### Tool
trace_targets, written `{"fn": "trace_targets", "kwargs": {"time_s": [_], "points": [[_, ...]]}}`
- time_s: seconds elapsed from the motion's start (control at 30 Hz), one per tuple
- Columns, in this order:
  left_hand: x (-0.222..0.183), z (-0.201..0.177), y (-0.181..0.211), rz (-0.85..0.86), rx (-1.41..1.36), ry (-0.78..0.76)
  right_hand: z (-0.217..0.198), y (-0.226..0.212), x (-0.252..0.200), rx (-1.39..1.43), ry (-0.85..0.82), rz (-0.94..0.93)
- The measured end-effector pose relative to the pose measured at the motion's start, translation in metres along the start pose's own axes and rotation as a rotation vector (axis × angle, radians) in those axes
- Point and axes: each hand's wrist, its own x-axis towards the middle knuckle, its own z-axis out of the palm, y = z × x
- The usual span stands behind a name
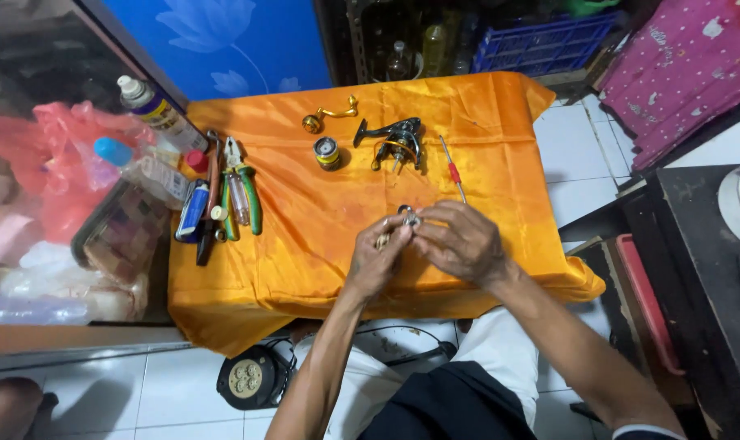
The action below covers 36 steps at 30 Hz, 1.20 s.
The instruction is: Repairing and maintaining a fishing reel by lubricating internal components and using a screwdriver for assembly.
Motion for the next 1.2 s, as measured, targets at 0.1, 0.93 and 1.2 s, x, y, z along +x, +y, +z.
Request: {"fn": "trace_targets", "kwargs": {"time_s": [0.1,0.93,1.2], "points": [[-0.013,0.002,0.002,-0.05,0.086,0.002,0.014,-0.002,-0.031,-0.01,0.025,0.081],[0.033,0.002,0.047,-0.064,0.307,-0.011,-0.001,0.024,0.023,0.293,-0.171,0.544],[0.083,-0.034,0.019,0.023,0.03,-0.097,0.022,0.067,0.06,0.456,-0.182,0.643]]}}
